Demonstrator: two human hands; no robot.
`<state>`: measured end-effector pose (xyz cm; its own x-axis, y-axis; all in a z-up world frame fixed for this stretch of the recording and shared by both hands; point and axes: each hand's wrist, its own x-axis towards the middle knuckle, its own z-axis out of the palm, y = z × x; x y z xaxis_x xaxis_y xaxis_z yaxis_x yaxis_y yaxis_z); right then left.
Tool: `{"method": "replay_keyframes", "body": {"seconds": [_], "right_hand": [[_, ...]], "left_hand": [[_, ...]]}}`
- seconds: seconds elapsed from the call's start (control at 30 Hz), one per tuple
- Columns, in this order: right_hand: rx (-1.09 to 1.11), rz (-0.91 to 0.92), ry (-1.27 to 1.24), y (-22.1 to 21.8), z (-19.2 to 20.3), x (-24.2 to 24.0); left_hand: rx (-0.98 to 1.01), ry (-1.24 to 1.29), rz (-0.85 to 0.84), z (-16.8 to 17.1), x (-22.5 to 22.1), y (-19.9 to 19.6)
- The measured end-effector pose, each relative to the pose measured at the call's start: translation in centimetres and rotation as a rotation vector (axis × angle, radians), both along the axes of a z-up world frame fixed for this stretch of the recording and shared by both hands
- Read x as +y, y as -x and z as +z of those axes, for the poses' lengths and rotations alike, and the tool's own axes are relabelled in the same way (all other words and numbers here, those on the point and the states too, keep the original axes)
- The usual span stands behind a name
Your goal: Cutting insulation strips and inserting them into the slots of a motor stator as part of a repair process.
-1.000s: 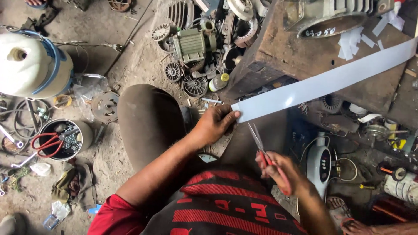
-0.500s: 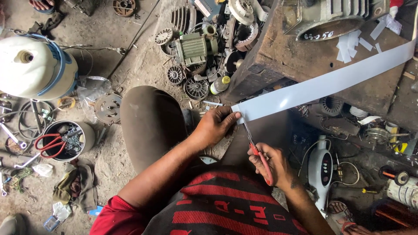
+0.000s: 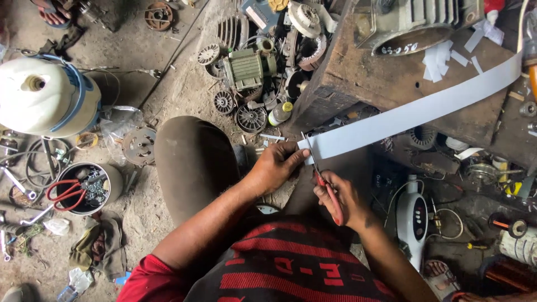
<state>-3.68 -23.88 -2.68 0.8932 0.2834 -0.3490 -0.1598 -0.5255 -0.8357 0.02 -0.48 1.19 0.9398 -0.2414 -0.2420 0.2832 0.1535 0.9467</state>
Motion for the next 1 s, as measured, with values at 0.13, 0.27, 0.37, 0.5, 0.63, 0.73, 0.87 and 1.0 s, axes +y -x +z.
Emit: {"method": "replay_keyframes", "body": {"seconds": [0.13, 0.27, 0.37, 0.5, 0.63, 0.73, 0.87, 1.0], "right_hand": [[-0.031, -0.021, 0.0, -0.1, 2.6, 1.7], [-0.106, -0.155, -0.114, -0.1, 2.5, 2.2], [-0.143, -0.213, -0.101, -0.8, 3.5, 2.3], [-0.169, -0.211, -0.08, -2.5, 7.3, 2.5], [-0.264, -0.189, -0.123, -3.9, 7.0, 0.3], [0.109, -0.238, -0.953, -7.2, 5.8, -3.9], [-0.845, -0.382, 0.458, -10.6, 11.3, -8.0], [-1.011, -0.247, 0.698, -10.7, 13.0, -9.2]], "left_hand": [[0.001, 0.006, 0.026, -0.7, 0.1, 0.1], [-0.026, -0.03, -0.008, 0.1, 0.5, 0.7], [-0.06, -0.083, -0.075, 1.0, 0.1, 1.2], [-0.112, -0.183, -0.103, 0.2, -1.3, 1.5], [-0.166, -0.345, -0.105, 0.7, -2.3, 1.3], [-0.158, -0.368, -0.054, -0.6, -3.4, 0.3], [0.0, -0.148, 0.022, -5.4, -4.7, -0.9], [0.232, 0.035, 0.112, -9.8, -6.8, -2.6]]}}
